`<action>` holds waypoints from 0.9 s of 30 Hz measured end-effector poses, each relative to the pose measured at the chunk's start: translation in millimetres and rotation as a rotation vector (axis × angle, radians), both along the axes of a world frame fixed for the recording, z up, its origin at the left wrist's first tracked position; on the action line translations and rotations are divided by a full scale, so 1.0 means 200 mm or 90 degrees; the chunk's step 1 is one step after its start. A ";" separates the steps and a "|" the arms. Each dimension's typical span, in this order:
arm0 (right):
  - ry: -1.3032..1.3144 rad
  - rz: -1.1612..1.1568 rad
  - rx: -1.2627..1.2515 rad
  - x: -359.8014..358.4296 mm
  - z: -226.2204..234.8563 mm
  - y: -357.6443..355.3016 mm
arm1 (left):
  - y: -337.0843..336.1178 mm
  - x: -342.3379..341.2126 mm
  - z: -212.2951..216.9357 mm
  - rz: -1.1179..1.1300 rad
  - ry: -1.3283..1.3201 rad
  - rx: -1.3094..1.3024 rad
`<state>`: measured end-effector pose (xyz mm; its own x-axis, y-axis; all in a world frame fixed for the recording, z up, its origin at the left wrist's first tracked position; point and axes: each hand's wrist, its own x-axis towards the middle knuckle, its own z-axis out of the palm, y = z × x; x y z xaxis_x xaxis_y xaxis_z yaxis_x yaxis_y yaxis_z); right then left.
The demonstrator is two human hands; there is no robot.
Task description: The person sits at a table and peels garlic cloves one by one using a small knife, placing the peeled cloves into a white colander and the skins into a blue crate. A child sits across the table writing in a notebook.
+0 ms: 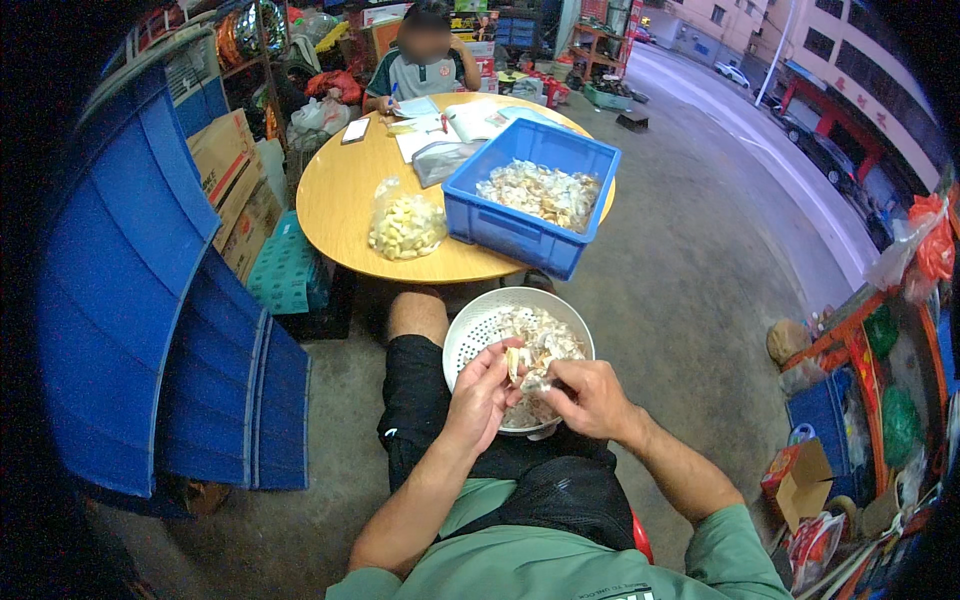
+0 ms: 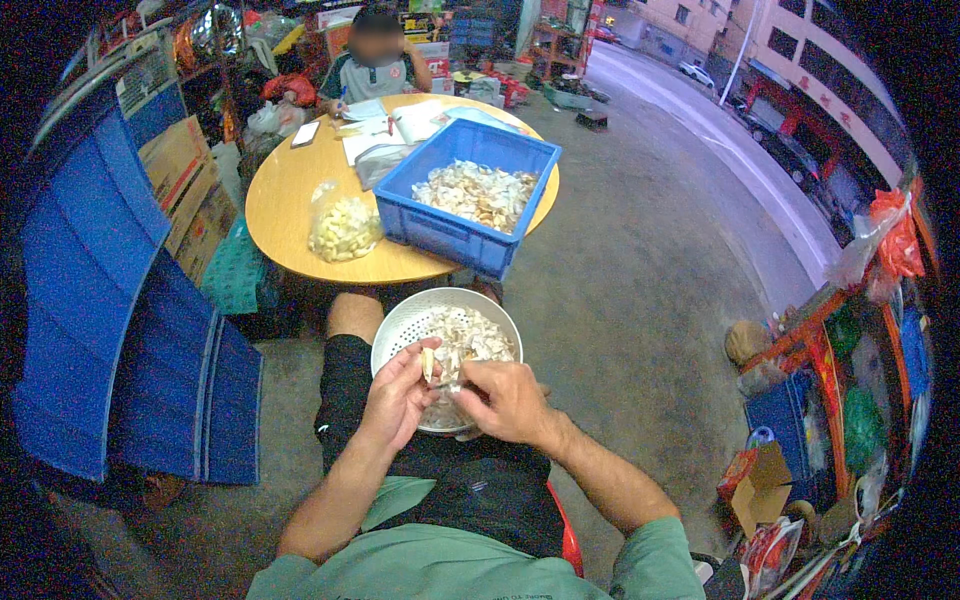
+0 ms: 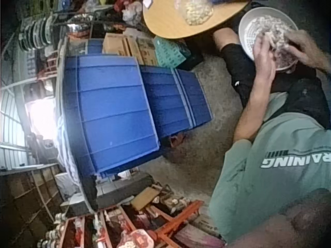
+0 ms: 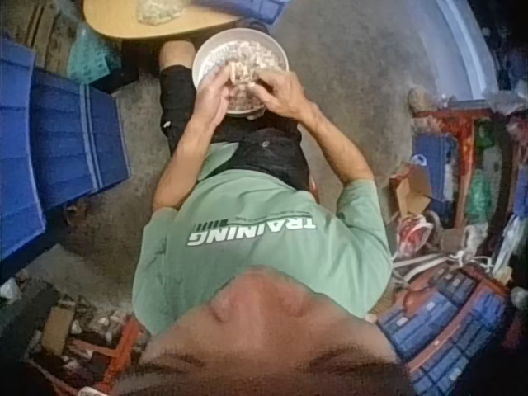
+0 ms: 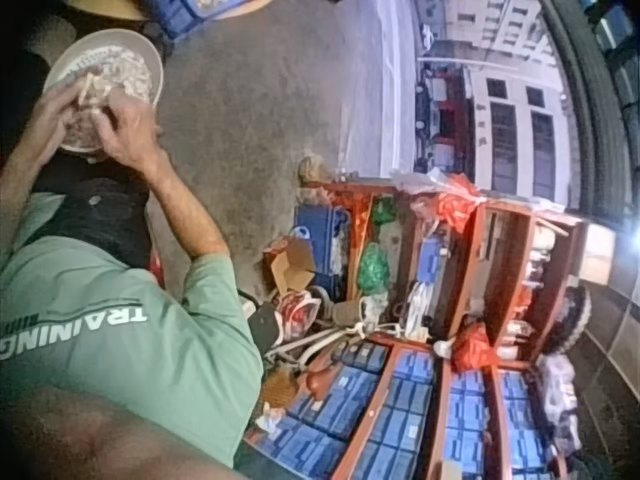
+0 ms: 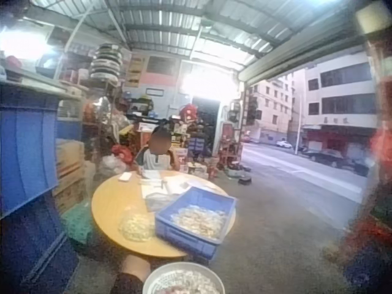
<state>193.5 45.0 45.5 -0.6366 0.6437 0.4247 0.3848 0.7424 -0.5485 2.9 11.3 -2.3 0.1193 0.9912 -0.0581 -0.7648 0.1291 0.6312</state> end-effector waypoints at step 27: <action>-0.022 -0.138 0.066 -0.10 -0.01 -0.01 | -0.04 0.05 -0.03 0.054 0.023 0.049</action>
<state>174.1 43.7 42.7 -0.5028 0.7212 0.4765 0.5587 0.6918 -0.4575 13.4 2.8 -7.8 0.0338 0.9993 0.0161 -0.7472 0.0146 0.6645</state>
